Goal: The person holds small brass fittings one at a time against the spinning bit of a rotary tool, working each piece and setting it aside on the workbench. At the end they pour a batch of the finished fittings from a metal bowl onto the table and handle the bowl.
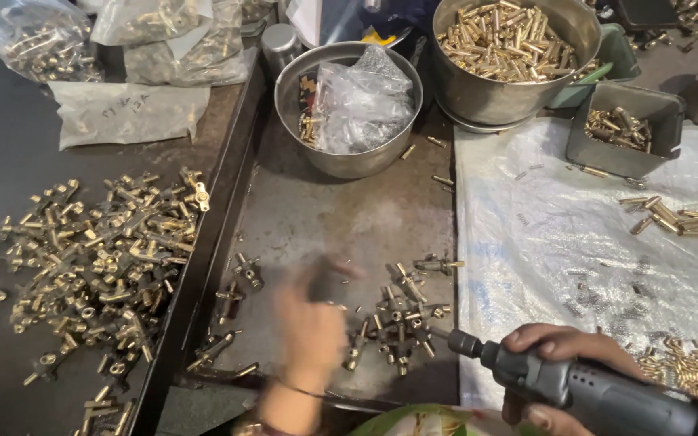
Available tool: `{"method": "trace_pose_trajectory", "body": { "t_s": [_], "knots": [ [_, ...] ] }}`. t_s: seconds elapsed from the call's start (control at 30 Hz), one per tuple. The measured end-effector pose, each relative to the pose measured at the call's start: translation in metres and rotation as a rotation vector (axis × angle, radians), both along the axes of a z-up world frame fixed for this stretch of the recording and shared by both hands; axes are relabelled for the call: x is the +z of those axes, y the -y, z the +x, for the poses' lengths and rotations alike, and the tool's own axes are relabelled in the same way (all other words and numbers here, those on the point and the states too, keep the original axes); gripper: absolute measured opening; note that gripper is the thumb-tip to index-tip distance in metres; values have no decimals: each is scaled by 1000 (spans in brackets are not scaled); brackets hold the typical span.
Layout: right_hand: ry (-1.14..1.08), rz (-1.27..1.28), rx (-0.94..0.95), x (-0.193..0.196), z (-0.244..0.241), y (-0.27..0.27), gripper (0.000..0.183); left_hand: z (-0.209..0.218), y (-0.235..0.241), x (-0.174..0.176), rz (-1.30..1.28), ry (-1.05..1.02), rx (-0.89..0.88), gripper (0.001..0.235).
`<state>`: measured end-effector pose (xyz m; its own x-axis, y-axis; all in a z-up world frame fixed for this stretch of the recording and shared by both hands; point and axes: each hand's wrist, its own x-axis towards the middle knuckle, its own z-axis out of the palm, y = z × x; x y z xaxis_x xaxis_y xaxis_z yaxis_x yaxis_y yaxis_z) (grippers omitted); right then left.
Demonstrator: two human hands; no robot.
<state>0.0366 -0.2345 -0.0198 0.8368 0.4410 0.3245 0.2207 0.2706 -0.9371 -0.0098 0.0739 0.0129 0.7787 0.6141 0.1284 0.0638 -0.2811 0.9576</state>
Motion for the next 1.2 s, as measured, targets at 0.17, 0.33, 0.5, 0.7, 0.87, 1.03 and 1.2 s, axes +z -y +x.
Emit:
{"method": "trace_pose_trajectory", "body": {
  "t_s": [0.17, 0.33, 0.5, 0.7, 0.87, 1.03, 1.2],
  "knots": [
    [184, -115, 108, 9, 5, -4, 37, -16, -62, 85, 836, 148, 299, 37],
    [175, -63, 446, 7, 8, -14, 22, 24, 6, 6, 730, -278, -161, 39],
    [166, -362, 458, 14, 1, -4, 21, 65, 48, -42, 761, -536, -470, 43],
    [198, -302, 488, 28, 11, -3, 25, 80, 9, -81, 171, -349, -399, 39],
    [116, -187, 333, 36, 4, -9, 19, 54, 8, -74, -843, -62, -308, 29],
    [37, -20, 131, 42, -4, -15, 42, 33, 49, -78, -913, -144, -220, 25],
    [-49, 7, 76, 12, 1, -3, 48, 29, 69, -29, -1133, -284, -287, 33]
  ]
}}
